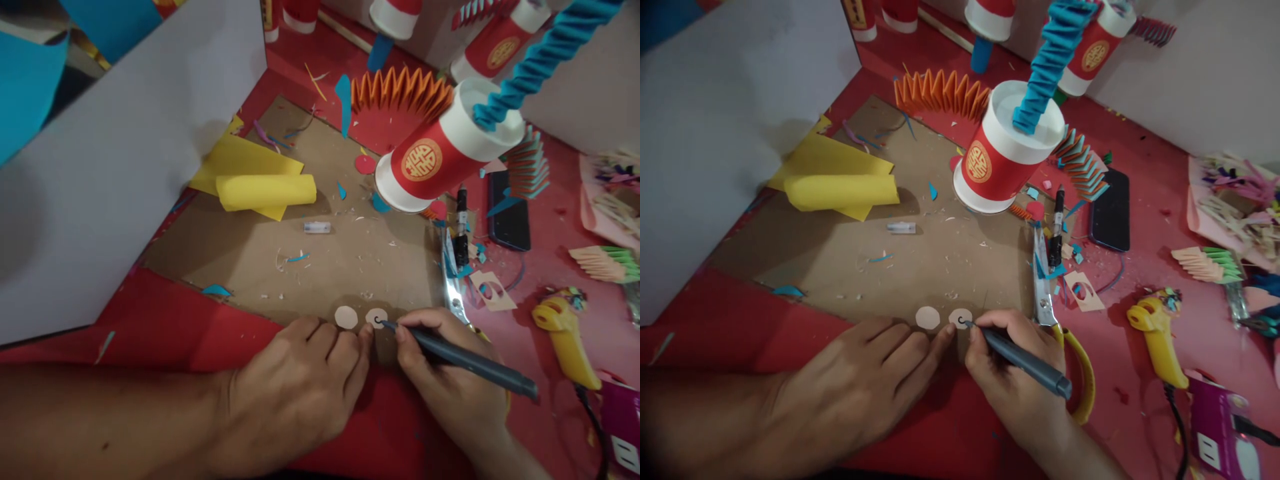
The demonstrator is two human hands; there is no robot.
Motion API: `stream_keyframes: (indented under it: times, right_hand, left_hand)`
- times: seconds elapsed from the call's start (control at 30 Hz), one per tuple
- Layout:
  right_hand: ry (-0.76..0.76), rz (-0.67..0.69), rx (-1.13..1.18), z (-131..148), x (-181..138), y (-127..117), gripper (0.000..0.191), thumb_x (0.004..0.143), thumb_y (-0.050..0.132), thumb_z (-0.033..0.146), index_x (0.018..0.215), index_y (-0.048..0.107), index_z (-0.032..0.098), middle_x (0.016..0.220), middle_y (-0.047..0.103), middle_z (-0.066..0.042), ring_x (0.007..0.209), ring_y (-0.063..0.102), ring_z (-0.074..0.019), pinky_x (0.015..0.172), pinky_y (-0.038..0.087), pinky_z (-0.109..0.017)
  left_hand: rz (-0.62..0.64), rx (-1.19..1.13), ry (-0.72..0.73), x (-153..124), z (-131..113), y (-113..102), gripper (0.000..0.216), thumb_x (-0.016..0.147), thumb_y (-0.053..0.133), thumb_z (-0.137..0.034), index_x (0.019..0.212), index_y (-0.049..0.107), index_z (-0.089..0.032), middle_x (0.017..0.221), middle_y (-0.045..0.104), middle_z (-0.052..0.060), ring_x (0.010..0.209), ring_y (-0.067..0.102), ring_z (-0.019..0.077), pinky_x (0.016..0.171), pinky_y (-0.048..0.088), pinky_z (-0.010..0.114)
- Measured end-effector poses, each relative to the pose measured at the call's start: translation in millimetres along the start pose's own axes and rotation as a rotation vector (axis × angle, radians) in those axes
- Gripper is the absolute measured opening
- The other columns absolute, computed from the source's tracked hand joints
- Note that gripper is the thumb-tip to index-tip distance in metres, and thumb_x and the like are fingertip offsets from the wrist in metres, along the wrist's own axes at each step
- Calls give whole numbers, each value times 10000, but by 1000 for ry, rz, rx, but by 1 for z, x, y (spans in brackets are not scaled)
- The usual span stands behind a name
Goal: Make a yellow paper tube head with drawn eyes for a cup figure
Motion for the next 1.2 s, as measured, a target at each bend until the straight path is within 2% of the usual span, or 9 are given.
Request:
stream_keyframes:
  times: [0.37,0.77,1.2]
  right_hand:
    - [13,-15,-18,-1,0,-1,28,838,599,240,816,604,223,642,642,57,515,593,-81,525,471,-183]
    - [19,-14,-54,2,1,-1,62,856,589,269,820,607,222,647,654,50,524,609,-79,517,476,-163]
    - [20,4,-64,2,2,1,79,871,580,288,836,617,228,682,676,35,568,634,-100,548,493,-187]
  left_hand:
    - [13,9,2,0,-1,1,420,871,430,-68,1277,513,-4,895,656,103,734,613,201,582,514,332]
    - [-17,10,-62,2,0,-1,373,890,405,-74,1228,557,-28,838,654,80,689,598,176,570,485,306]
    - [-61,2,-67,3,1,-5,339,885,416,-73,1176,586,-37,811,638,64,657,561,164,541,439,302]
Point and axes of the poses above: each hand's wrist, its own x-axis towards the middle knuckle, its own y-axis out of the palm, z = x × y, the point moved 6 cm from there along x, towards the middle knuckle
